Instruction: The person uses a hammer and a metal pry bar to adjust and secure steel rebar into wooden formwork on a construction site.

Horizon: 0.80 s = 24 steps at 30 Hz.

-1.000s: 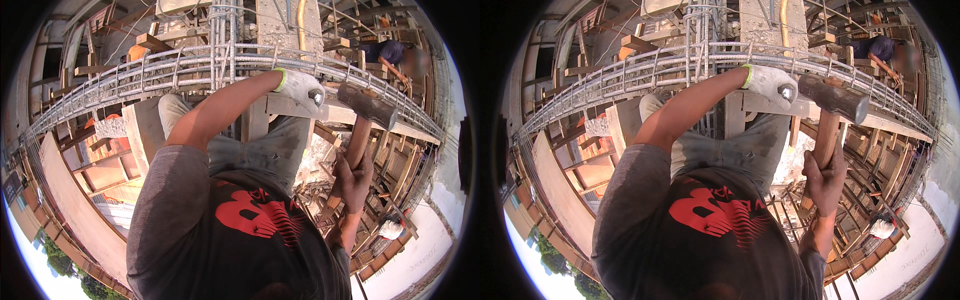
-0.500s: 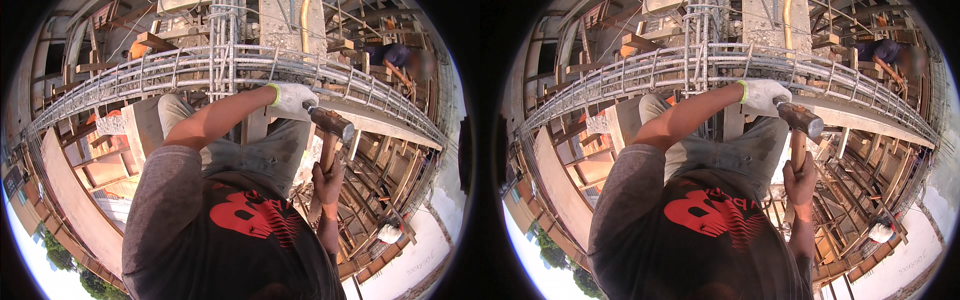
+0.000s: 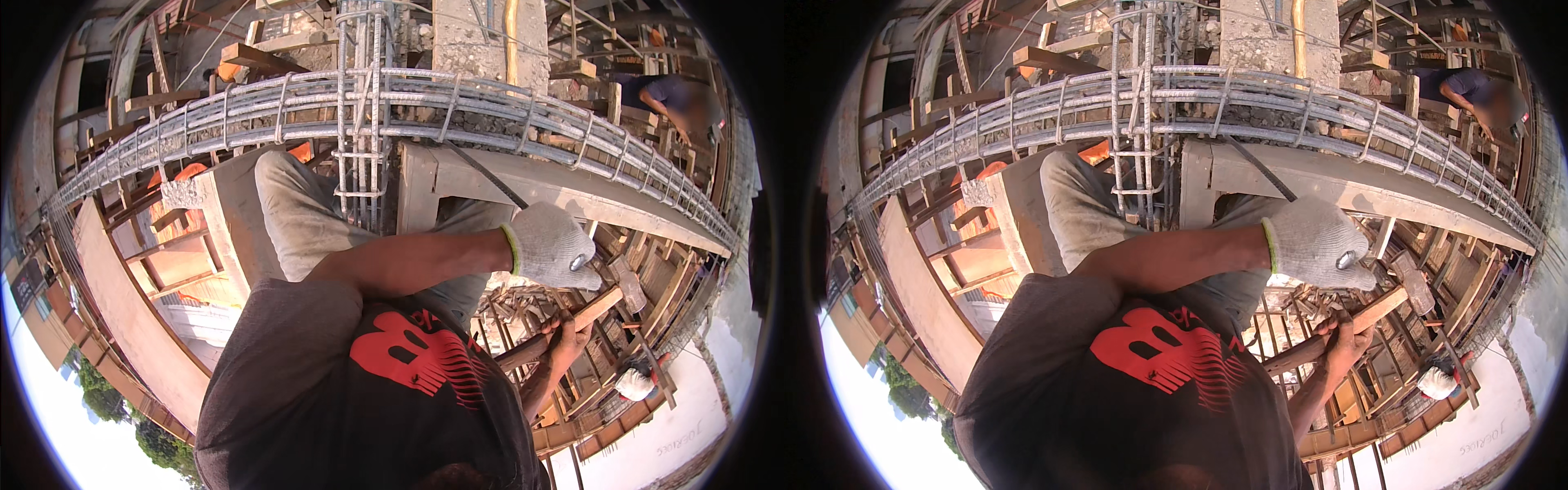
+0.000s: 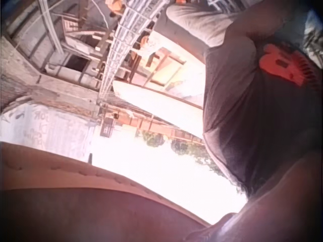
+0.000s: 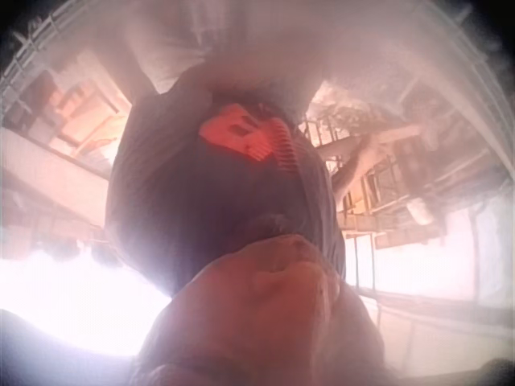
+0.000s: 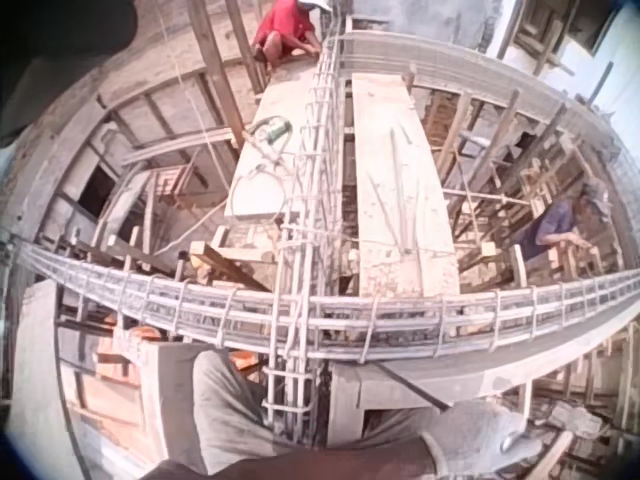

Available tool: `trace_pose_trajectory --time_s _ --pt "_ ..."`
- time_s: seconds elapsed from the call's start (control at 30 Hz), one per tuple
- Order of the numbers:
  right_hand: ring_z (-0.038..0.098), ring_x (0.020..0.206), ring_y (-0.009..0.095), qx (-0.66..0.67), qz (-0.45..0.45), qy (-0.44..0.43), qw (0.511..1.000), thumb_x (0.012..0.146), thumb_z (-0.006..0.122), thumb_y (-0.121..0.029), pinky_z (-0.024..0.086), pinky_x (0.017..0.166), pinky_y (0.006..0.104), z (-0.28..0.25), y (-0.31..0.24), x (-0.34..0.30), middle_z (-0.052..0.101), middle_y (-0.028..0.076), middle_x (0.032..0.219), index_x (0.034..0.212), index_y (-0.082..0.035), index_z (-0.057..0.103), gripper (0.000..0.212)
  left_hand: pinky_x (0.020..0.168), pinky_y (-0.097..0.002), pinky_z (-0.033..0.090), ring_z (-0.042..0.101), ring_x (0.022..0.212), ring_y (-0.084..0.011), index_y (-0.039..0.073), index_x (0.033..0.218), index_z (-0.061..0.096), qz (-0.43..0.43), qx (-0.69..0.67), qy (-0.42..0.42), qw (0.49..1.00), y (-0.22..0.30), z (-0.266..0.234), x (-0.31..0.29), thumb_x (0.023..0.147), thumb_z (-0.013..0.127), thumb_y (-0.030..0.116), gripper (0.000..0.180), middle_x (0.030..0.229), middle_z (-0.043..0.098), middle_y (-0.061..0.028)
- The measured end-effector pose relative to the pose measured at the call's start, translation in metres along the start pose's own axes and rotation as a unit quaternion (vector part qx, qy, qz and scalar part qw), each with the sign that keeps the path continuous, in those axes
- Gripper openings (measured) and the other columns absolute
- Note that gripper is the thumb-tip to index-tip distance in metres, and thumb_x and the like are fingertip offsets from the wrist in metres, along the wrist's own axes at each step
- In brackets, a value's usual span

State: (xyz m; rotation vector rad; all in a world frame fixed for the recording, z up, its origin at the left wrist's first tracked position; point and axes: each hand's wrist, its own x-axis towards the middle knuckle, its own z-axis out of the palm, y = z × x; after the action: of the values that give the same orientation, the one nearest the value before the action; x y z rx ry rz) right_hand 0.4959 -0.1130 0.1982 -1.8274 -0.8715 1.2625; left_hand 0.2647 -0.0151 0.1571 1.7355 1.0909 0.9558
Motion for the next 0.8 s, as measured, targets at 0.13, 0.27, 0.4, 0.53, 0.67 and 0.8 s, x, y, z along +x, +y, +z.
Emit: trace_pose_trajectory --time_s 0.13,0.27,0.4,0.53,0.67,0.8 --pt "0.053 0.050 0.018 0.013 0.012 -0.014 1.000 0.086 0.064 -0.003 0.048 0.049 0.0299 0.006 -0.015 0.006 0.054 0.008 0.065 0.104 0.000 0.051 0.023 0.052 -0.0473 0.049 0.062 0.054 -0.0358 0.012 0.066 0.068 0.000 -0.002 -0.025 1.000 0.035 -0.007 0.020 0.083 0.061 0.062 0.053 0.058 0.061 -0.0151" --pt "0.053 0.050 0.017 0.025 0.023 -0.047 0.998 0.086 0.064 -0.003 0.048 0.048 0.0294 0.008 -0.015 0.004 0.055 0.007 0.066 0.105 -0.001 0.050 0.024 0.053 -0.0442 0.050 0.064 0.055 -0.0322 0.014 0.067 0.069 -0.079 0.029 -0.022 0.996 -0.012 -0.006 0.040 0.084 0.061 0.058 0.048 0.062 0.064 -0.0125" --pt "0.055 0.052 0.017 0.006 0.022 -0.065 0.998 0.086 0.064 -0.002 0.048 0.048 0.0281 0.021 -0.019 -0.001 0.056 0.008 0.068 0.106 -0.001 0.049 0.025 0.053 -0.0415 0.050 0.062 0.056 -0.0325 0.015 0.067 0.069 -0.070 0.023 0.056 0.996 -0.045 -0.013 0.041 0.086 0.062 0.052 0.041 0.060 0.063 -0.0101" --pt "0.055 0.052 0.017 0.009 -0.016 -0.060 0.998 0.084 0.068 -0.005 0.047 0.049 0.0281 0.024 -0.035 -0.014 0.057 0.008 0.070 0.108 -0.002 0.049 0.031 0.052 -0.0401 0.048 0.061 0.056 -0.0320 0.015 0.066 0.063 0.006 0.031 0.103 0.994 -0.024 -0.006 0.012 0.084 0.066 0.040 0.031 0.061 0.060 -0.0089" --pt "0.053 0.058 0.016 0.030 -0.057 -0.068 0.996 0.084 0.069 -0.004 0.047 0.052 0.0296 0.020 -0.051 -0.007 0.054 0.008 0.073 0.114 0.000 0.047 0.037 0.051 -0.0392 0.047 0.060 0.056 -0.0321 0.013 0.069 0.064 -0.010 -0.019 0.098 0.995 -0.034 0.006 0.009 0.081 0.069 0.033 0.024 0.061 0.059 -0.0090" --pt "0.053 0.064 0.016 0.051 -0.087 -0.093 0.991 0.085 0.067 -0.002 0.048 0.052 0.0303 0.005 -0.057 -0.004 0.053 0.008 0.077 0.113 0.000 0.047 0.034 0.054 -0.0360 0.048 0.062 0.059 -0.0271 0.011 0.072 0.064 -0.023 -0.015 0.107 0.994 -0.041 0.006 0.005 0.080 0.070 0.026 0.018 0.065 0.061 -0.0091"
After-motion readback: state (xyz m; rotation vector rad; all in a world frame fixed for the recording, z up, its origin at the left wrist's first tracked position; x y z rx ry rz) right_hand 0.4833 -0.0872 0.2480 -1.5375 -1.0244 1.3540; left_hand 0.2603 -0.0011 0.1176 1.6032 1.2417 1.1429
